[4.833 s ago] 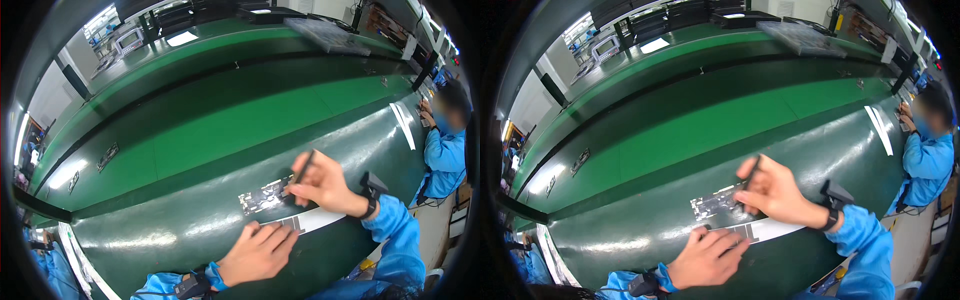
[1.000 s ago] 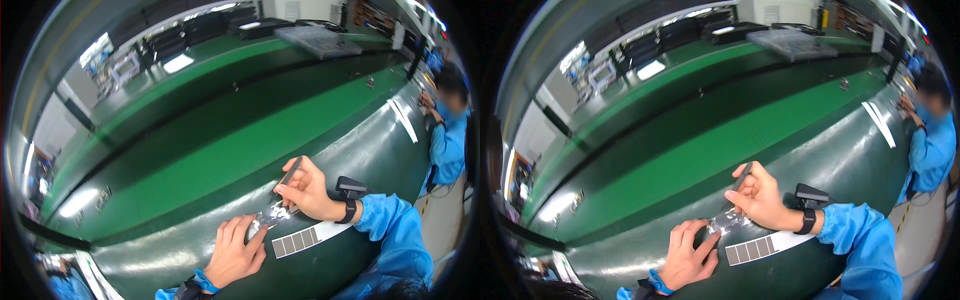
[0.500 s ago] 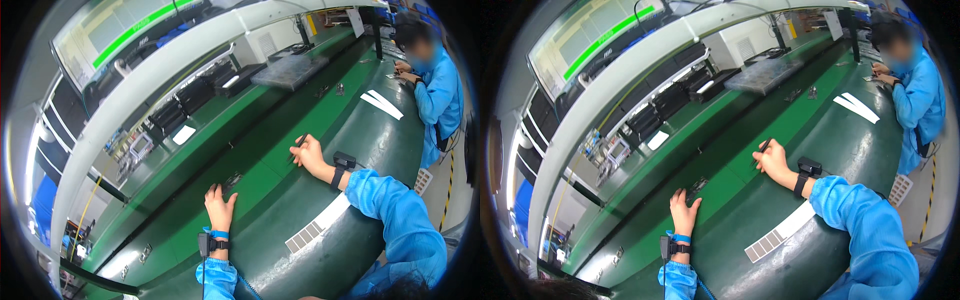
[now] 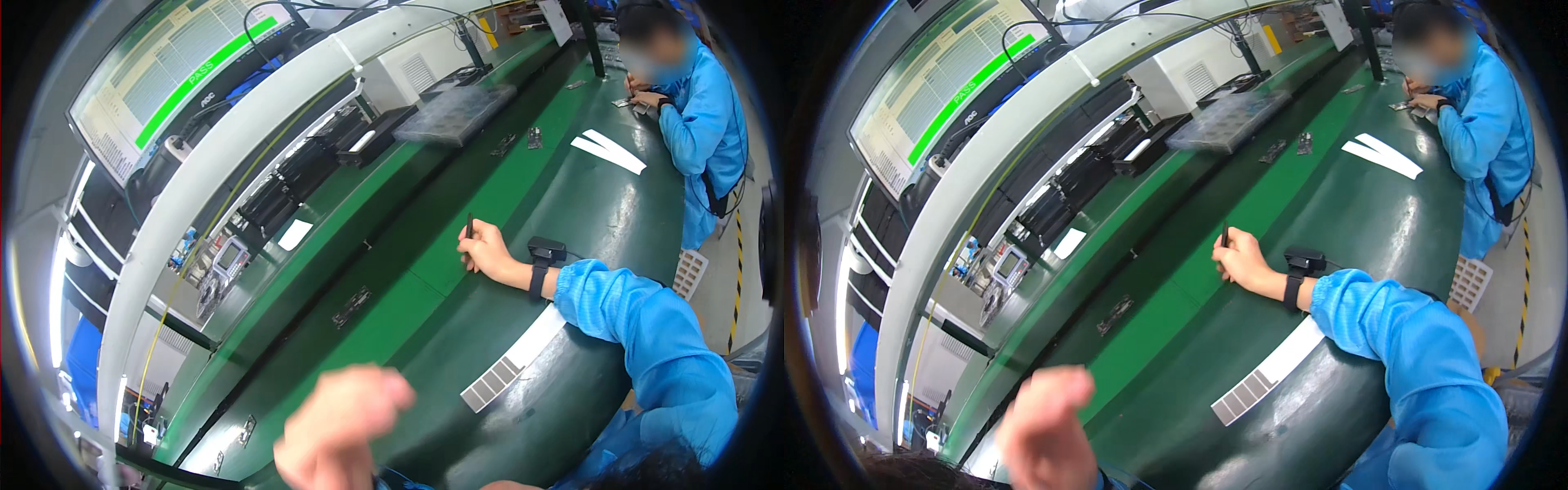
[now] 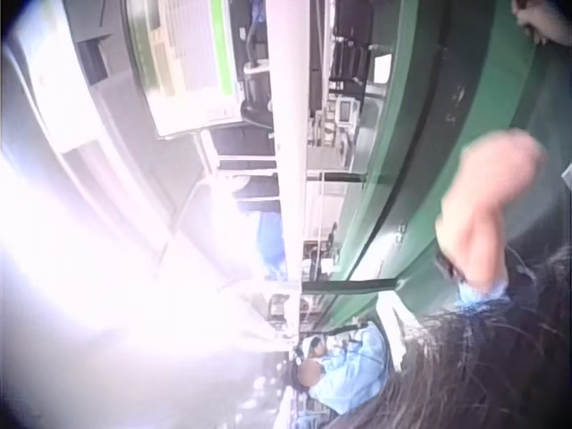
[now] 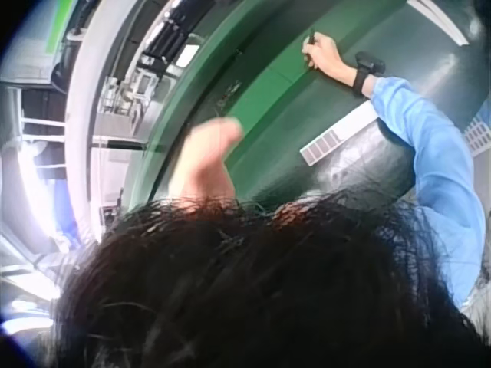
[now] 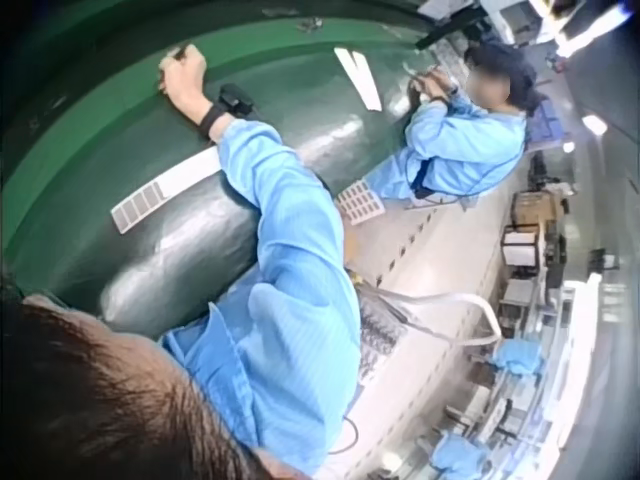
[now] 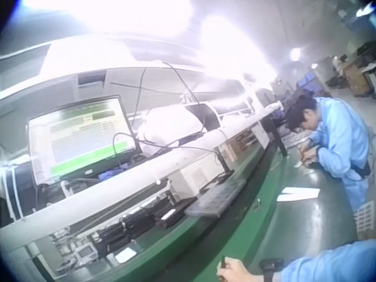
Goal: Manually attaching small components to an electronic circuit board and checking results.
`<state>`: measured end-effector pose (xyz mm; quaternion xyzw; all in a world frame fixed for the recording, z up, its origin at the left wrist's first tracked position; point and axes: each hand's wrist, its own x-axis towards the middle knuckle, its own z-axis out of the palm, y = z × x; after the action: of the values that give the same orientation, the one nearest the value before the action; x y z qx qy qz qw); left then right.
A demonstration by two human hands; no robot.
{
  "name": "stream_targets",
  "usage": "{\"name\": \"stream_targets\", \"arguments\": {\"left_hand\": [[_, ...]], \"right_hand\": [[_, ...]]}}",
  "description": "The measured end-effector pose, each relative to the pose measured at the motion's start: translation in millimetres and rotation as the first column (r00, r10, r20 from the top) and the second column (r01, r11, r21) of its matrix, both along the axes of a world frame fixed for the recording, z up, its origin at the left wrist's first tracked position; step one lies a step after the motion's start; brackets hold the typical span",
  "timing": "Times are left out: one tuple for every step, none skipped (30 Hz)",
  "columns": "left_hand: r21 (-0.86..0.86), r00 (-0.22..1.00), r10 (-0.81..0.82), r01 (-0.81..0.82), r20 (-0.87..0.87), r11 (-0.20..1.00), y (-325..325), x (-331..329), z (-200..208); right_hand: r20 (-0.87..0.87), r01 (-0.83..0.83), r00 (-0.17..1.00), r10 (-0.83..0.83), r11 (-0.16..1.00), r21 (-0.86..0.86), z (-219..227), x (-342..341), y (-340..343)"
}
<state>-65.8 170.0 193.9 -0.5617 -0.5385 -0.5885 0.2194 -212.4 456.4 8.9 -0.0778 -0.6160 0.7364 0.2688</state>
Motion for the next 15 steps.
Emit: {"name": "stream_targets", "arguments": {"left_hand": [[-0.272, 0.833, -0.545, 0.506, -0.093, 0.819, -33, -19, 2], [-0.274, 0.835, -0.542, 0.503, -0.089, 0.820, -34, -31, 4], [-0.253, 0.827, -0.559, 0.528, -0.063, 0.811, -33, -40, 3], [-0.238, 0.829, -0.557, 0.532, -0.048, 0.812, -40, -38, 6], [-0.227, 0.826, -0.562, 0.540, -0.045, 0.811, -46, -32, 12], [-0.215, 0.823, -0.567, 0.547, -0.040, 0.809, -52, -26, 18], [-0.200, 0.814, -0.580, 0.562, -0.037, 0.802, -54, -22, 23], [-0.183, 0.804, -0.593, 0.580, -0.027, 0.794, -56, -16, 27], [-0.163, 0.795, -0.607, 0.597, -0.015, 0.786, -59, -12, 30], [-0.137, 0.785, -0.619, 0.614, 0.005, 0.777, -61, -7, 31], [-0.107, 0.775, -0.632, 0.630, 0.026, 0.769, -64, -3, 31], [-0.074, 0.764, -0.644, 0.645, 0.048, 0.760, -67, 0, 30], [-0.032, 0.753, -0.655, 0.658, 0.069, 0.753, -69, 3, 28], [0.012, 0.741, -0.666, 0.668, 0.088, 0.744, -72, 5, 26], [0.058, 0.727, -0.678, 0.676, 0.106, 0.734, -74, 7, 24]], "right_hand": [[-0.066, -0.055, 0.996, 0.054, 0.998, -0.024, 3, 1, 1], [-0.145, -0.061, 0.988, 0.055, 0.997, -0.040, -4, -6, 6], [-0.158, -0.074, 0.985, 0.063, 0.995, -0.060, -12, -9, 14], [-0.145, -0.117, 0.983, 0.108, 0.992, -0.051, -5, -7, 14], [-0.144, -0.153, 0.979, 0.146, 0.987, -0.038, 6, -1, 13], [-0.123, -0.137, 0.983, 0.137, 0.991, 0.010, 18, 7, 4], [-0.143, -0.145, 0.979, 0.146, 0.989, 0.017, 20, 7, 1], [-0.139, -0.126, 0.981, 0.134, 0.990, 0.071, 16, 8, -4], [-0.134, -0.106, 0.983, 0.123, 0.986, 0.125, 11, 9, -8], [-0.093, -0.126, 0.986, 0.140, 0.981, 0.145, 1, 12, -13], [-0.089, -0.135, 0.985, 0.149, 0.980, 0.147, -1, 11, -17], [-0.035, -0.148, 0.987, 0.157, 0.971, 0.186, -3, 10, -22], [0.025, -0.166, 0.986, 0.165, 0.959, 0.231, -5, 8, -25], [0.040, -0.152, 0.988, 0.147, 0.960, 0.234, -2, 10, -27], [0.056, -0.166, 0.986, 0.158, 0.956, 0.242, -3, 10, -29]]}}
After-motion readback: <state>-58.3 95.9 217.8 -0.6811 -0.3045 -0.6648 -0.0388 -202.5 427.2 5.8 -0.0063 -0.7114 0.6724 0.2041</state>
